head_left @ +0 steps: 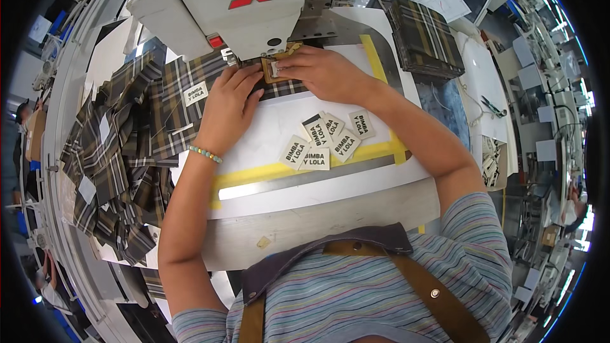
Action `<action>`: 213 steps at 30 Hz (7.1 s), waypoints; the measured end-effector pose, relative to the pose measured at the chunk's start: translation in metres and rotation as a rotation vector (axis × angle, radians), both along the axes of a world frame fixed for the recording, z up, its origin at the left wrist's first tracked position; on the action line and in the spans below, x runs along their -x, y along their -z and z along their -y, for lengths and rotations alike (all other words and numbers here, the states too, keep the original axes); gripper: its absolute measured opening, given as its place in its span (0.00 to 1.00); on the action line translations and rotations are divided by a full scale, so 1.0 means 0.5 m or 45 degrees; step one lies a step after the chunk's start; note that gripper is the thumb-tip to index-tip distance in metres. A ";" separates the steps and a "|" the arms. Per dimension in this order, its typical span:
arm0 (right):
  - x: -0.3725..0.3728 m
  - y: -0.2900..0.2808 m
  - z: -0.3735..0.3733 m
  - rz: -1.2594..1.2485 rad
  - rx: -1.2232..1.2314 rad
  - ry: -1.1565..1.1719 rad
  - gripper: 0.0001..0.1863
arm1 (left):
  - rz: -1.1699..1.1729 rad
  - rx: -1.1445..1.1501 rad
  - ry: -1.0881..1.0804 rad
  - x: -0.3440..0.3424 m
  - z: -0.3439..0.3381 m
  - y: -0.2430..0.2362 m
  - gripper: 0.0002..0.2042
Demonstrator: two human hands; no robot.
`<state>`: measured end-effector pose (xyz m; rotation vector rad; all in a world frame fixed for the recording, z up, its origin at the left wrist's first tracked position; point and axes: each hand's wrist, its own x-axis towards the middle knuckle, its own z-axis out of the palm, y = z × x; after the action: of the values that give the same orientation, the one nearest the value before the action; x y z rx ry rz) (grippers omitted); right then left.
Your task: Sewing brand labels onto plaid fabric pieces using a sewing machine.
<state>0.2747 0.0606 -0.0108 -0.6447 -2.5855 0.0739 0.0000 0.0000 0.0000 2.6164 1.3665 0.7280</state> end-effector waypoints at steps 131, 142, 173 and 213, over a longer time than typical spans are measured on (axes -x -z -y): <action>-0.108 -0.038 0.060 -0.207 0.233 0.313 0.09 | -0.259 0.110 0.212 0.020 -0.054 -0.041 0.20; -0.100 -0.055 0.058 -0.115 0.355 0.264 0.18 | 0.128 0.073 0.051 0.076 -0.058 -0.031 0.16; -0.025 -0.067 0.112 0.458 -0.013 0.469 0.21 | 0.198 0.128 -0.151 0.038 -0.071 0.025 0.15; -0.004 -0.073 0.189 0.210 -0.286 0.221 0.07 | 0.255 0.282 0.141 0.038 0.025 -0.054 0.06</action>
<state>0.2766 -0.0339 0.0255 -0.8152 -2.6284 -0.3346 -0.0189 -0.0127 0.0268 2.3554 1.1640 0.7524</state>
